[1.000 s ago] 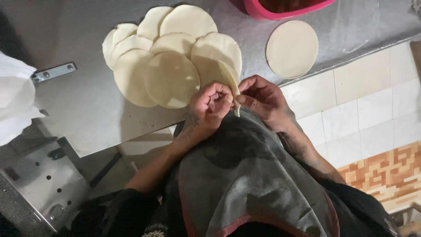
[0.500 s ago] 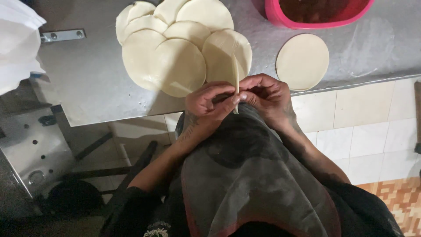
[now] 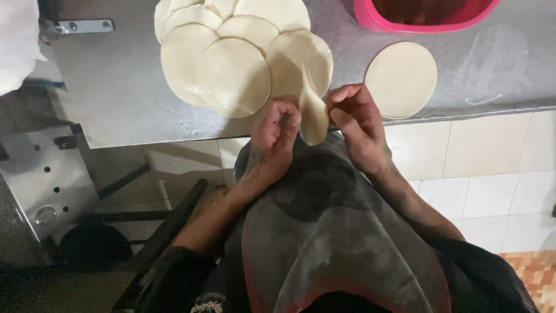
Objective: The person is separating and arranging pre-cut circular dough wrappers on a stainless steel counter.
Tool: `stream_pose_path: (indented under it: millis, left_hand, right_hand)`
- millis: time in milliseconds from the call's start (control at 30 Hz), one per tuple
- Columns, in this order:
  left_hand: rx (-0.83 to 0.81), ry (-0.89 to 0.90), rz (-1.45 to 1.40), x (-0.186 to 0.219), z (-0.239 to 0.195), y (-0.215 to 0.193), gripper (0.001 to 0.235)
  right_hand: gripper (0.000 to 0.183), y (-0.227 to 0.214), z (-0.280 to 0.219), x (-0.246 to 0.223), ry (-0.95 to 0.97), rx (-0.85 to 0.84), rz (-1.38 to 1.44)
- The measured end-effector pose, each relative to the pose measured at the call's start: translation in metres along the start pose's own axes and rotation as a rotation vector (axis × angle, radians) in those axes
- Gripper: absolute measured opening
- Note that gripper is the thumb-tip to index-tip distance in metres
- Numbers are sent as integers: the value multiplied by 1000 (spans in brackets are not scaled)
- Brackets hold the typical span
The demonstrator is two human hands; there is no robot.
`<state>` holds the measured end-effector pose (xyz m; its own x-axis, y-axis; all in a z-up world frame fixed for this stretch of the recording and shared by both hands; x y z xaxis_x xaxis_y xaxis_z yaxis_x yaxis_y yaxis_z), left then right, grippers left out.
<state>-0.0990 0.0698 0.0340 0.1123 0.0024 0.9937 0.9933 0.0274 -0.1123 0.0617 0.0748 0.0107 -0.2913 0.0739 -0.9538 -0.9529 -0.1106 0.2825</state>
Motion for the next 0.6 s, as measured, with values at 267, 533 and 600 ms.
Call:
stream_pose_path:
  millis: [267,533,600]
  left_hand:
    - [68,-192,-187,-12,6,-14,17]
    - [64,-199,-522,-19,30,-62,5]
    - [95,-264,-362,-11,27,-66,21]
  right_hand:
    - [13,-36,-16,-8,160,135,-348]
    - [34,-137,11,-36,-38,8,-1072]
    - [44,-116,10,-85,-345,102,-1313]
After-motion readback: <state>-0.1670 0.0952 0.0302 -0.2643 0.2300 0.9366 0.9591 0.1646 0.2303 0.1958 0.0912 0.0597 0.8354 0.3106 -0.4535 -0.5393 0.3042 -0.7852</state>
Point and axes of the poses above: each hand's wrist, its own z-axis towards the middle knuckle, its own y-axis out of the palm, x = y × z, the point moved 9 cm from there along z, towards the middle knuckle, and after that the axes turned 10 degrees about -y, right-handed, at the moved point
